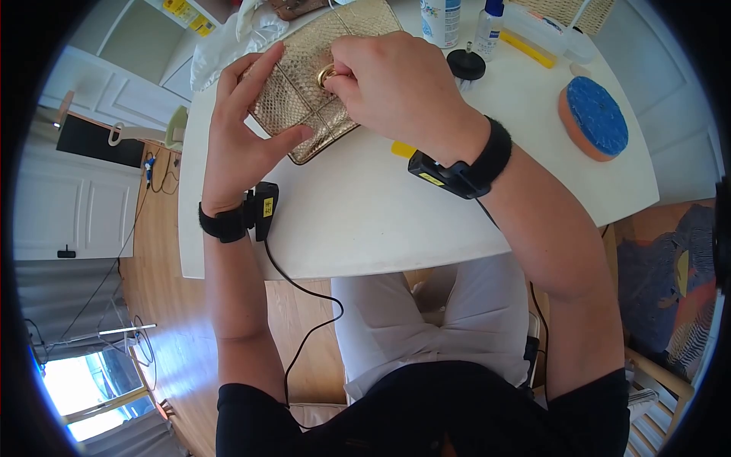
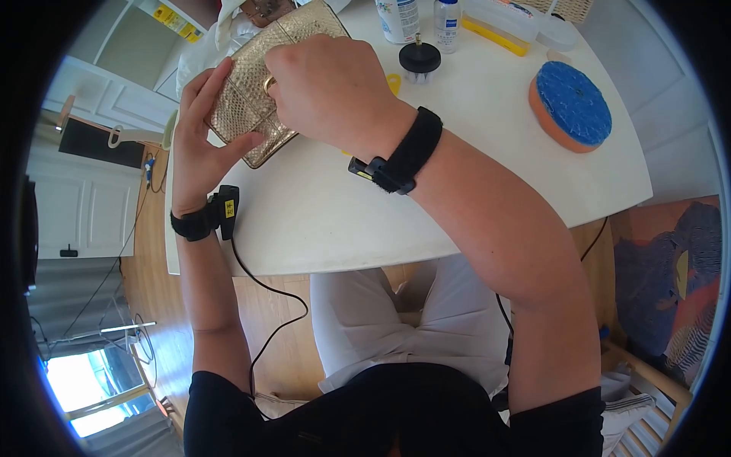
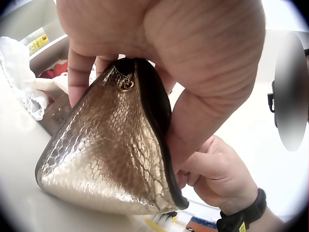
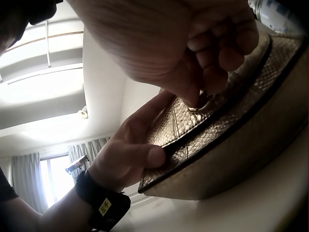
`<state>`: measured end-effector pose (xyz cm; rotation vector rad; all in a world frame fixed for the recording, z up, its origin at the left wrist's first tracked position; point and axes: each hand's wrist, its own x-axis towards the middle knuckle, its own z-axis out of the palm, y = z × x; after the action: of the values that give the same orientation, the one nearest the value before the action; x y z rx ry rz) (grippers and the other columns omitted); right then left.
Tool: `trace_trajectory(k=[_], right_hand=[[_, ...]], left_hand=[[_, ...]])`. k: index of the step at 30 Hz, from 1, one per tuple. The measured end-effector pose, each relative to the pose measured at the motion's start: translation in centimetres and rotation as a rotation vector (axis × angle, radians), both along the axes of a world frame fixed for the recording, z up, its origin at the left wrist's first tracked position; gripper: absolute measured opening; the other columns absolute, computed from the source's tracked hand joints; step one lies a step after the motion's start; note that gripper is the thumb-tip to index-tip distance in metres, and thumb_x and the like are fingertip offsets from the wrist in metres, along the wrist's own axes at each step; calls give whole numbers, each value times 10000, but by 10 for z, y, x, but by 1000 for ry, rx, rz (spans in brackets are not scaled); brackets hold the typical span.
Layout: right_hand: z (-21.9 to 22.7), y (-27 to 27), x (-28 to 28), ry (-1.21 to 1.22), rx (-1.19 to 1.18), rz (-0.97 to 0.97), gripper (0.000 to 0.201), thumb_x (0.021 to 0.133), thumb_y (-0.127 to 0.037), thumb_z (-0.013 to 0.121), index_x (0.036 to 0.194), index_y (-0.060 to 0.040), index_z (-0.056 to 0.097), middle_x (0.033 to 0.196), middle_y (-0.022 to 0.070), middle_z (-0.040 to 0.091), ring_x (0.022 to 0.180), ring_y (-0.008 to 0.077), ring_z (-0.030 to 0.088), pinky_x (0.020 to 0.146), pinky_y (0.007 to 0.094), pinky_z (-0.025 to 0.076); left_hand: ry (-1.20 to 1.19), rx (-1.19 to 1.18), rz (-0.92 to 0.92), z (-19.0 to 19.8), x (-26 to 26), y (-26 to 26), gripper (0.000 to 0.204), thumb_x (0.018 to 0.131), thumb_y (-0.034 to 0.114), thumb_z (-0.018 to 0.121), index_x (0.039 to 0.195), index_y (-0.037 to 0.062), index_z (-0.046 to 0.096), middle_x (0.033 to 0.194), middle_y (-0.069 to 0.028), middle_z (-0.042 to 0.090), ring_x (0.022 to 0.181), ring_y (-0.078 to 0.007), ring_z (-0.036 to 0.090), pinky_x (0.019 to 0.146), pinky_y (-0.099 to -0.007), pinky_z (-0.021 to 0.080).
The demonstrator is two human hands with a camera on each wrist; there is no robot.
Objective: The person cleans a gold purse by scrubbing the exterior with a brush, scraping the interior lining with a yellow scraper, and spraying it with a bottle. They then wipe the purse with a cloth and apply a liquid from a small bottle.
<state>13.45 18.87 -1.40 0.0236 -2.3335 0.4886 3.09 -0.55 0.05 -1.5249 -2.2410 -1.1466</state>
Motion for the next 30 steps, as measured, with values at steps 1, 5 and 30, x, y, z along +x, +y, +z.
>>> trace_trajectory(k=[1, 5, 30], right_hand=[[0, 0, 0, 0, -1, -1, 137, 793, -207, 721, 768, -76, 690, 697, 122, 687, 720, 310, 707, 606, 446, 557], [-1, 0, -1, -21, 8, -14, 169, 829, -234, 726, 768, -85, 676, 683, 114, 675, 686, 315, 689, 594, 436, 540], [2, -6, -4, -219, -201, -29, 322, 881, -248, 555, 720, -22, 717, 702, 190, 685, 674, 375, 687, 665, 474, 572]], left_hand=[[14, -13, 17, 0, 0, 0, 936, 587, 33, 892, 1456, 167, 570, 1356, -81, 521, 1179, -217, 576, 947, -329, 493], [12, 3, 11, -2, -1, 0, 939, 585, 45, 898, 1456, 170, 571, 1353, -72, 526, 1150, -204, 574, 917, -320, 483], [-25, 11, -22, 0, 2, 0, 915, 592, 3, 873, 1445, 147, 577, 1357, -110, 505, 1219, -243, 573, 1032, -361, 498]])
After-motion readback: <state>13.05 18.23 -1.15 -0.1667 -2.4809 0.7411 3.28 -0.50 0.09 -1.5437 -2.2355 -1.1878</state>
